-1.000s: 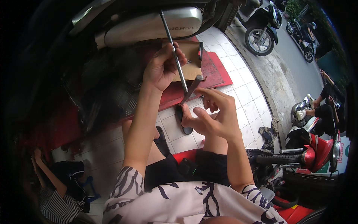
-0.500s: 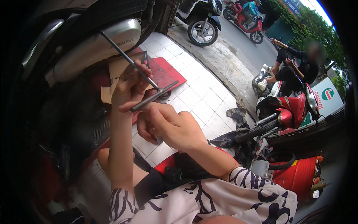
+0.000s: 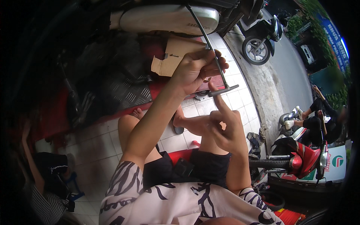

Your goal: The person uses a T-handle wrench to tighten bolts on the underside of a motorcycle. They repeatedly position the wrench, turn it, and adjust their grip while working on the lower frame area.

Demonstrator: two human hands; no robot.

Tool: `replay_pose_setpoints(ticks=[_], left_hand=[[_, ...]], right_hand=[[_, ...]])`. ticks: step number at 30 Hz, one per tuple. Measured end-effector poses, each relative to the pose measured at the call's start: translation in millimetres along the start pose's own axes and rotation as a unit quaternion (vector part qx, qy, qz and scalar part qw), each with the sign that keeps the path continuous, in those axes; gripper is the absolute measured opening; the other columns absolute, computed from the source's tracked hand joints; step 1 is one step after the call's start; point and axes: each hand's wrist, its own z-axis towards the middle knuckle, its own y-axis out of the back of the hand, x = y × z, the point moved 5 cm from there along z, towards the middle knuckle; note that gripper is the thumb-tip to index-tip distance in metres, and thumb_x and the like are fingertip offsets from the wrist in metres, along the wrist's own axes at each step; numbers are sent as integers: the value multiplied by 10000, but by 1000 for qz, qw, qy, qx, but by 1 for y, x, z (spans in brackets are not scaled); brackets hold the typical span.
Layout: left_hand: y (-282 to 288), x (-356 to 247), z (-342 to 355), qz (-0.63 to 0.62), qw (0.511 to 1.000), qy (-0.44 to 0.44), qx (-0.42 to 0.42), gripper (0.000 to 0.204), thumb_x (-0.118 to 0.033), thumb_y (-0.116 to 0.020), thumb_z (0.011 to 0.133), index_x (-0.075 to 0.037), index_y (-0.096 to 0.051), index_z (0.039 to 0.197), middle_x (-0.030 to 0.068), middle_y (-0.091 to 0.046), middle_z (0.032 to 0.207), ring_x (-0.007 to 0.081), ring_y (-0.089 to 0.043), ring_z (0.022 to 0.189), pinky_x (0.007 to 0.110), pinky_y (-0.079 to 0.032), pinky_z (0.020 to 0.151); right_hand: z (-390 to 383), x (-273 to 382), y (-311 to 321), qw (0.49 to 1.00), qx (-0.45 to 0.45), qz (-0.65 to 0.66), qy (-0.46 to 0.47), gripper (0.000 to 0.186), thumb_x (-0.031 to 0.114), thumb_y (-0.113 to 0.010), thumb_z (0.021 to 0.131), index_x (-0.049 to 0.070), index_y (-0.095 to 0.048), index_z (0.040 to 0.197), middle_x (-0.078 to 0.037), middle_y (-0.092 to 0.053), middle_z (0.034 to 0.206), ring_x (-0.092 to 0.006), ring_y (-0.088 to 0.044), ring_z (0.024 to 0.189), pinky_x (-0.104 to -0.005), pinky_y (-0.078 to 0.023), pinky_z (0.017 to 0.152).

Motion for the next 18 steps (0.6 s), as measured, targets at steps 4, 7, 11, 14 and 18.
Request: replay_pose_setpoints(ticks=[4,7,11,14,18], left_hand=[[-7,5,4,24,1000,13,1,210,-164,-528,945,16,-622,999,145,-664,944,244,-678,875,354,-570,793],[-9,7,8,16,1000,10,3,205,-159,-529,945,17,-620,997,156,-665,951,247,-679,874,355,-570,791],[-11,2,13,13,1000,-9,22,198,-157,-537,941,14,-618,998,166,-665,962,259,-677,892,373,-566,823],[-8,3,18,-4,1000,-6,23,196,-156,-544,937,17,-616,996,171,-663,956,268,-673,909,388,-561,848],[-8,8,20,-2,1000,-3,-11,191,-142,-548,934,27,-613,994,174,-662,949,274,-668,929,391,-560,857]], right_hand=[[-3,-19,25,985,-141,52,-89,731,-39,-529,741,-1,-294,1433,-26,-378,463,-40,-354,462,-202,-297,465],[-9,-45,18,981,-95,-12,-171,637,-16,-551,767,-23,-382,1381,-64,-408,458,-65,-373,436,-219,-315,454],[0,-22,-3,999,24,-40,9,641,-26,-570,726,-53,-421,1349,-112,-334,488,-114,-333,402,-267,-296,448],[3,-3,22,998,-68,3,4,727,-49,-532,694,-52,-339,1395,-71,-394,480,-85,-352,414,-222,-295,467],[0,-26,42,981,-153,-40,-114,654,-31,-516,773,-8,-355,1405,11,-328,458,-20,-295,464,-182,-249,462]])
